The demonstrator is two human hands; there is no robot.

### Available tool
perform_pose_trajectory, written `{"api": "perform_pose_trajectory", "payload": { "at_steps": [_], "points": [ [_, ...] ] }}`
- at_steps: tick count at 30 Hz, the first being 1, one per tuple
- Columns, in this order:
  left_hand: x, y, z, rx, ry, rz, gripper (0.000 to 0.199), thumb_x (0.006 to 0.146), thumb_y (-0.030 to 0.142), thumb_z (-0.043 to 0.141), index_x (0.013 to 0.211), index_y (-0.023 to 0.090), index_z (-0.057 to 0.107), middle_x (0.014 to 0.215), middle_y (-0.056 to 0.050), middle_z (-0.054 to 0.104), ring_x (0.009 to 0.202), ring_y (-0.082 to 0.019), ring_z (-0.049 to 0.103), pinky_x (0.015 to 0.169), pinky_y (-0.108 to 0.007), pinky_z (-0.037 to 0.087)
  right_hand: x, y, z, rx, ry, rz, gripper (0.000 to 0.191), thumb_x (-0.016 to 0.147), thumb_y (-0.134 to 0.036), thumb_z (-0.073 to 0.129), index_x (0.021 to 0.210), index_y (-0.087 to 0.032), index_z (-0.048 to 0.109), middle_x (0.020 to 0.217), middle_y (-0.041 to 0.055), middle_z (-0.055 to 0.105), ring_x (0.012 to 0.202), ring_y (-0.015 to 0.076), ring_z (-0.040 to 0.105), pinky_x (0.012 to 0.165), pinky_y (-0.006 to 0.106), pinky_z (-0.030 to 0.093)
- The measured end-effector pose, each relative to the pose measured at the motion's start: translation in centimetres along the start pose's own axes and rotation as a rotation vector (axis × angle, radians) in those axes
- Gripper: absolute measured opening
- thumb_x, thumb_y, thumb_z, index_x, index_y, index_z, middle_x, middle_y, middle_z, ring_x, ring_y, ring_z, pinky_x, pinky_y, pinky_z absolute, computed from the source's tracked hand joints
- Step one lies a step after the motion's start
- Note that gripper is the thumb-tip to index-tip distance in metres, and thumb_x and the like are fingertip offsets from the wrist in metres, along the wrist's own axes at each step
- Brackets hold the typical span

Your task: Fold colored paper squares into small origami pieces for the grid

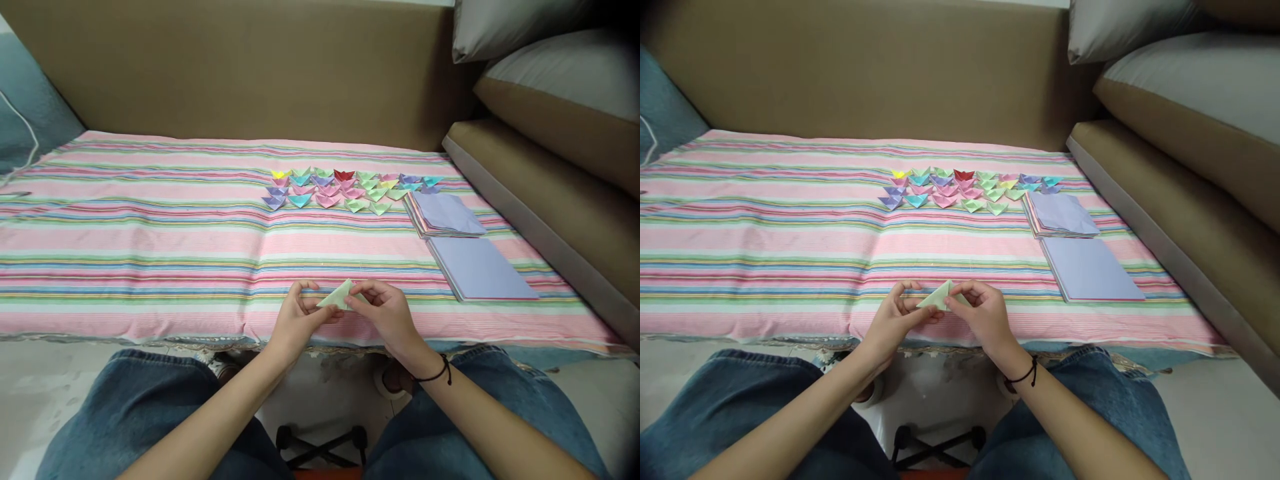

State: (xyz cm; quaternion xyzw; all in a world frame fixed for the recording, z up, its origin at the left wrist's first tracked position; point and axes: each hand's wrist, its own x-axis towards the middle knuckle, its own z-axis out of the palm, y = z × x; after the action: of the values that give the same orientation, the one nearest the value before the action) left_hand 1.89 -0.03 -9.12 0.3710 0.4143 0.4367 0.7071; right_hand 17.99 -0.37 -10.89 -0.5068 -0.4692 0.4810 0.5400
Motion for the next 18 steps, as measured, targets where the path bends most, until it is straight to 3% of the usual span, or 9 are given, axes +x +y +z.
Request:
{"api": "perform_pose_trajectory", "payload": {
  "at_steps": [12, 18],
  "points": [
    [-0.07, 0.47, -0.35, -0.091, -0.125, -0.052, 0.042, 0.073, 0.025, 0.069, 0.104, 0.020, 0.041, 0.077, -0.003, 0.070, 0.083, -0.022, 0.068, 0.084, -0.037, 0.049, 0.58, -0.45, -0.50, 0.035, 0.028, 0.027, 0.020, 0.060, -0.029, 0.078, 0.069, -0.020, 0.063, 0.075, 0.0024, 0.065, 0.074, 0.0181, 0.062, 0.064, 0.029, 0.050],
    [0.02, 0.31, -0.33, 0.134, -0.126, 0.063, 0.035, 0.076, 0.031, 0.065, 0.104, 0.021, 0.046, 0.078, -0.001, 0.067, 0.077, -0.017, 0.064, 0.072, -0.028, 0.048, 0.07, -0.56, -0.34, -0.035, -0.138, -0.020, 0.026, 0.068, -0.027, 0.073, 0.082, -0.022, 0.052, 0.073, 0.0007, 0.064, 0.068, 0.0170, 0.061, 0.060, 0.027, 0.047]
  ]
}}
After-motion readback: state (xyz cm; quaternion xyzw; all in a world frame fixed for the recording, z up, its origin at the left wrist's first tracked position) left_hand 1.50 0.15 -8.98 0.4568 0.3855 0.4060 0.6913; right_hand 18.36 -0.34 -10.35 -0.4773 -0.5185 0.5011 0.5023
